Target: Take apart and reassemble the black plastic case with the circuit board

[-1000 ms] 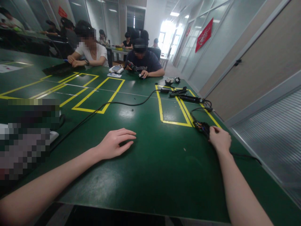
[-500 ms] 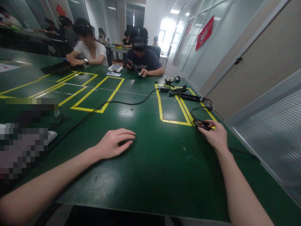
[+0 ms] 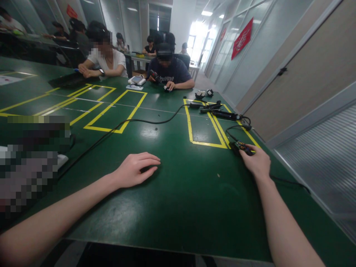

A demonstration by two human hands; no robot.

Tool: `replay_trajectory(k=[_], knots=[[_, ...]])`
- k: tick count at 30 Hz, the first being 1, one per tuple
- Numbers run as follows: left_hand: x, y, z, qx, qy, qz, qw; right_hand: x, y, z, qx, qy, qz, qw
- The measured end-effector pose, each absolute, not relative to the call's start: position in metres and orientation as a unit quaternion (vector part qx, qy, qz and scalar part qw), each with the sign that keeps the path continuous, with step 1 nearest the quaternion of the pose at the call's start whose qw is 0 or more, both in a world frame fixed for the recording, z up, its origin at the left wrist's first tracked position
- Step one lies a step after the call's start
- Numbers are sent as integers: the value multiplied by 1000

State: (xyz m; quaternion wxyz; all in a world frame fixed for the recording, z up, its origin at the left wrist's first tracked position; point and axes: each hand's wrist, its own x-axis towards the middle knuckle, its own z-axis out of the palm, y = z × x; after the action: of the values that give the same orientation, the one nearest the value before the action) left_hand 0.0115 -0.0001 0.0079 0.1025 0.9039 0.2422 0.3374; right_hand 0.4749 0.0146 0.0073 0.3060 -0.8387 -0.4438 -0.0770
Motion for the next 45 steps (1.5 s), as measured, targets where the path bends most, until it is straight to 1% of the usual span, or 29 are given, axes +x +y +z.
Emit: replay_trajectory(k=[3, 6, 11, 15, 18, 22, 25, 27, 29, 35, 41, 45], knots=[[11, 0, 8, 904, 240, 337, 105, 465, 14, 14, -874, -406, -13, 266], [11, 0, 8, 905, 240, 333, 109, 457, 11, 21, -869, -417, 4, 267], [12, 0, 7, 908, 250, 316, 118, 445, 11, 14, -808, -511, 18, 293], [12, 0, 7, 906, 252, 315, 125, 407, 9, 2, -745, -602, 21, 286], [12, 0, 9, 904, 248, 324, 125, 354, -7, -3, -652, -694, 59, 300], [12, -1, 13, 906, 227, 336, 122, 280, -38, -3, -445, -823, 151, 318], [13, -4, 14, 923, 213, 288, 143, 248, -49, -1, -309, -880, 207, 296], [13, -5, 14, 930, 214, 257, 154, 240, -48, -1, -275, -891, 222, 286], [12, -5, 14, 933, 218, 240, 156, 240, -43, -1, -279, -885, 226, 296], [7, 0, 15, 945, 232, 192, 130, 247, -38, -5, -313, -852, 207, 365], [4, 2, 12, 940, 244, 190, 146, 248, -39, -4, -318, -867, 168, 345], [4, 2, 10, 936, 256, 195, 142, 248, -37, -3, -317, -864, 137, 365]])
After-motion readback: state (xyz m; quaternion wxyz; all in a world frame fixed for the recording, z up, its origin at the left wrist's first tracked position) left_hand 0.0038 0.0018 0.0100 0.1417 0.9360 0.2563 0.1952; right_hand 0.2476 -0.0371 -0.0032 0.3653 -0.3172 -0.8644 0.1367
